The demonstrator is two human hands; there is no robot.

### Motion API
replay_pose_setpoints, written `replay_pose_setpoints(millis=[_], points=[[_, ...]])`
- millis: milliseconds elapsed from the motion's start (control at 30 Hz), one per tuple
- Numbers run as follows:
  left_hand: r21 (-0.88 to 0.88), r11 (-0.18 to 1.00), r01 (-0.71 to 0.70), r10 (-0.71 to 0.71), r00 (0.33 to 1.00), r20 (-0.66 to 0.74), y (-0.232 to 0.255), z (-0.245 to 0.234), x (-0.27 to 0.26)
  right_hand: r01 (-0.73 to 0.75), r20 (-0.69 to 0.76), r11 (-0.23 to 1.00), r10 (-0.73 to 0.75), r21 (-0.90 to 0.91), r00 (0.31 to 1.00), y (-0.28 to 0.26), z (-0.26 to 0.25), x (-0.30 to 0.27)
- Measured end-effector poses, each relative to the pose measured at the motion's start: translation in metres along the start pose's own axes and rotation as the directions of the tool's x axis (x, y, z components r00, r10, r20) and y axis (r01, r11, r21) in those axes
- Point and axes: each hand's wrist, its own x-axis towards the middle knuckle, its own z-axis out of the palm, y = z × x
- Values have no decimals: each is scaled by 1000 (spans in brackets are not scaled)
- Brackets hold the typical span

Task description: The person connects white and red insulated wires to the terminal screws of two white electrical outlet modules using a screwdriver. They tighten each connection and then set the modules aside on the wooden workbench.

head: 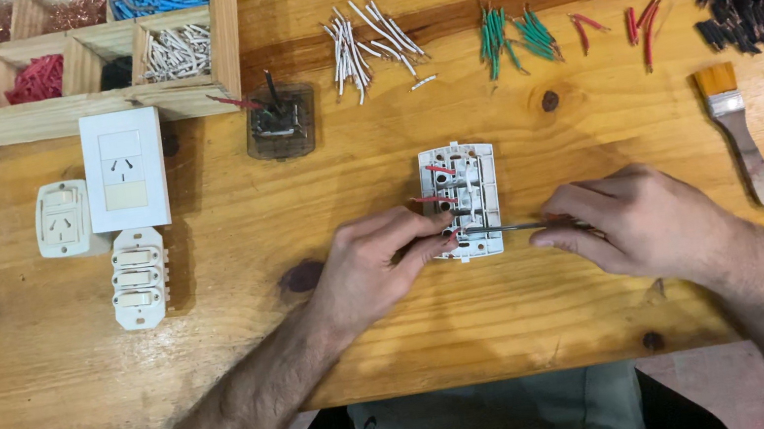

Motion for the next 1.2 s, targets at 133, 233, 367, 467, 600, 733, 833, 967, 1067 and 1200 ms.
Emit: replay_pose_setpoints(millis=[133,233,367,467,600,733,833,967,1067,1200], points=[[10,1000,-23,23,999,-32,4,0,2,-56,30,998,55,33,998,-6,-3,2],[-10,1000,-6,6,999,-34,4,0,2,-108,-39,993,110,46,993,-9,-3,2],[-28,999,38,-39,999,-22,5,-1,2,-24,-19,1000,24,-9,1000,-1,0,-1],[-45,998,41,-42,999,-16,2,-1,2,21,12,997,-20,-75,1000,-1,0,1],[-38,999,33,-34,999,-21,4,-1,2,-106,25,994,106,5,994,-5,-2,2],[-50,998,42,-43,999,-13,1,-1,2,10,19,999,-9,-48,1000,-3,-4,2],[-39,999,24,-24,1000,-6,3,-3,4,2,10,1000,-2,-9,1000,-2,-1,3],[-38,999,33,-33,999,0,4,-2,4,-210,77,974,203,86,976,-4,-2,2],[-35,999,33,-34,999,-24,4,0,2,-138,18,985,137,107,990,-4,-3,2],[-58,996,72,-73,997,-11,2,2,2,-129,51,990,126,53,991,0,-3,3]])
